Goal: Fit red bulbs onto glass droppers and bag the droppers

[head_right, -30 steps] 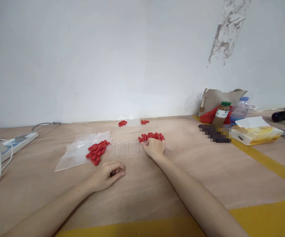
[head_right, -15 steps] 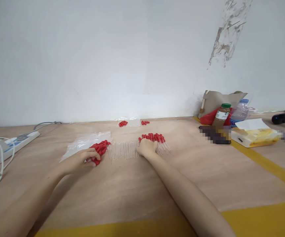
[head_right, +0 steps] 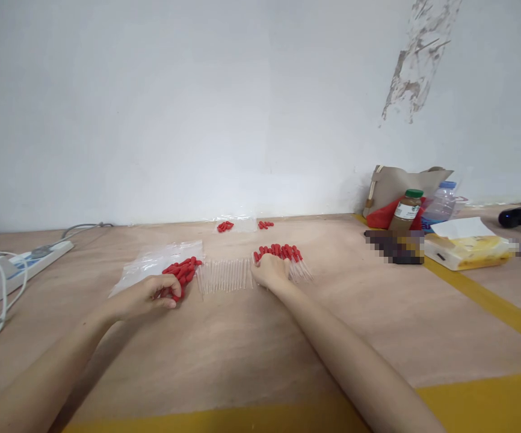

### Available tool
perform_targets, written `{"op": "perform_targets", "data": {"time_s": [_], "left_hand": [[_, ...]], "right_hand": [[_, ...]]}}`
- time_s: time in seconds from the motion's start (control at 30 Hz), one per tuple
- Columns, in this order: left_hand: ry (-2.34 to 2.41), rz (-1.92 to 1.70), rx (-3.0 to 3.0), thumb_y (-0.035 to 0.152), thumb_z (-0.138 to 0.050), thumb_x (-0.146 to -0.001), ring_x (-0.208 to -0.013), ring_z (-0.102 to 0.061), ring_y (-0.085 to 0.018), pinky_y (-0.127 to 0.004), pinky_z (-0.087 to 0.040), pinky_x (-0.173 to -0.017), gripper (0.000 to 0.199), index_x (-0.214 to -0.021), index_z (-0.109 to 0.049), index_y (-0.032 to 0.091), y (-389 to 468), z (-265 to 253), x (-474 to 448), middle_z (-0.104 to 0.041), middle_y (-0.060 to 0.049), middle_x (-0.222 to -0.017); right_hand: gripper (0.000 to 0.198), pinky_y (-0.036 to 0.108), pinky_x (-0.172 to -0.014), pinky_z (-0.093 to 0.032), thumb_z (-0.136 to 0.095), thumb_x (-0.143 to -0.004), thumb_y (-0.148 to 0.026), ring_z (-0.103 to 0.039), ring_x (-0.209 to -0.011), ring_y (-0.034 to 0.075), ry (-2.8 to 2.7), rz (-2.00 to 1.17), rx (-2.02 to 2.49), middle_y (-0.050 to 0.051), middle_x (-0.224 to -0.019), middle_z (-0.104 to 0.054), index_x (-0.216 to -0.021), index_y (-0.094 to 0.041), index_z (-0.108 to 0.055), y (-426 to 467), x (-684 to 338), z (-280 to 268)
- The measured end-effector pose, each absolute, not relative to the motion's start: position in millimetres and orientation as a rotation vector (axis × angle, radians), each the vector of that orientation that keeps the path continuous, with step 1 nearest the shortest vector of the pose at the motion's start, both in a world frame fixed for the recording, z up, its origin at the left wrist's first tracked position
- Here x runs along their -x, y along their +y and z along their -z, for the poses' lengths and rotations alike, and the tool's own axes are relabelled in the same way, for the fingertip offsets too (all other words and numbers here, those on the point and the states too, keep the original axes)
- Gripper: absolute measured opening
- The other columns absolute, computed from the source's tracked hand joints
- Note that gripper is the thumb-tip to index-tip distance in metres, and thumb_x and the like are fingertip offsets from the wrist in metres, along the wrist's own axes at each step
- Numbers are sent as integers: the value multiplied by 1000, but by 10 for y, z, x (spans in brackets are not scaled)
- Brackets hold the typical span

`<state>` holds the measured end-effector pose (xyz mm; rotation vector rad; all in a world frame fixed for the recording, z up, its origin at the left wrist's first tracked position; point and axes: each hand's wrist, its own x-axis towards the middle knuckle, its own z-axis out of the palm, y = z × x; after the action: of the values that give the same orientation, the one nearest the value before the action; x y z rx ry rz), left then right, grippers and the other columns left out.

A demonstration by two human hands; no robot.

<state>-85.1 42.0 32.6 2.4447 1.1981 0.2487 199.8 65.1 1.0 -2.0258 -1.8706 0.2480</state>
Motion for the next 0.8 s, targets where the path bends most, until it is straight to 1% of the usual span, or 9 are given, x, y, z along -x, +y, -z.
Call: {"op": "perform_targets", "data": {"time_s": [0.1, 0.2, 0.3, 0.37, 0.43, 0.5, 0.6, 0.67, 0.8], "left_hand": [[1105, -314, -2273, 27, -51, -78, -59, -47, -12, -21, -36, -55, 10, -81, -52, 18, 344, -354, 773, -53, 2, -64], [927, -536, -2077, 31, -50, -81, -62, -51, -11, -23, -41, -59, 15, -87, -48, 17, 256, -284, 559, -55, 0, -70], [856, -823, -1894, 34, -50, -82, -69, -57, -13, -28, -45, -66, 25, -100, -47, 16, 178, -109, 262, -60, -5, -85], [856, -824, -1799, 33, -51, -82, -77, -60, -15, -33, -45, -76, 24, -96, -52, 14, 141, 28, 85, -64, -8, -88], [857, -842, -1708, 33, -57, -78, -85, -60, -17, -34, -44, -80, 22, -90, -54, 14, 121, 152, -36, -65, -8, -91], [884, -882, -1642, 32, -62, -73, -84, -61, -17, -32, -46, -77, 22, -82, -53, 15, 122, 245, -97, -65, -7, -88], [906, -948, -1545, 34, -65, -70, -76, -63, -16, -30, -47, -72, 28, -75, -44, 16, 147, 323, -114, -63, -2, -76], [885, -996, -1485, 36, -66, -69, -74, -64, -15, -30, -47, -73, 32, -79, -41, 17, 165, 344, -107, -60, 1, -77], [853, -1001, -1473, 37, -66, -69, -75, -64, -14, -30, -48, -75, 36, -90, -43, 17, 178, 357, -102, -54, 0, -88]], "right_hand": [[25, 27, -61, -34, -38, -81, -29, -57, -70, 19, -1880, -240, 1822, 7, -72, -63, -69, -17, -57, 506, -2146, 18], [22, 24, -57, -35, -34, -85, -27, -54, -65, 15, -1904, -221, 1531, 5, -73, -60, -79, -16, -51, 349, -2277, 99], [18, 25, -62, -39, -34, -86, -24, -55, -70, 15, -1975, -222, 1266, 5, -79, -61, -87, -16, -50, 195, -2341, 193], [19, 27, -69, -40, -36, -86, -22, -56, -78, 16, -2008, -175, 1174, 7, -87, -62, -95, -16, -52, 109, -2345, 249], [22, 29, -75, -38, -36, -86, -21, -56, -83, 16, -2039, -111, 1132, 7, -92, -63, -99, -17, -53, 41, -2328, 291], [23, 30, -76, -36, -36, -87, -21, -57, -81, 16, -2083, -81, 1106, 6, -91, -64, -98, -18, -55, -7, -2302, 316], [21, 30, -73, -32, -37, -86, -20, -56, -72, 14, -2149, -71, 1084, 5, -84, -64, -92, -18, -57, -52, -2262, 327], [19, 30, -72, -31, -38, -85, -21, -54, -67, 13, -2165, -63, 1087, 4, -80, -64, -89, -18, -57, -66, -2243, 332], [17, 30, -72, -29, -39, -84, -20, -52, -63, 12, -2163, -73, 1106, 2, -76, -63, -86, -17, -56, -67, -2218, 357]]}}
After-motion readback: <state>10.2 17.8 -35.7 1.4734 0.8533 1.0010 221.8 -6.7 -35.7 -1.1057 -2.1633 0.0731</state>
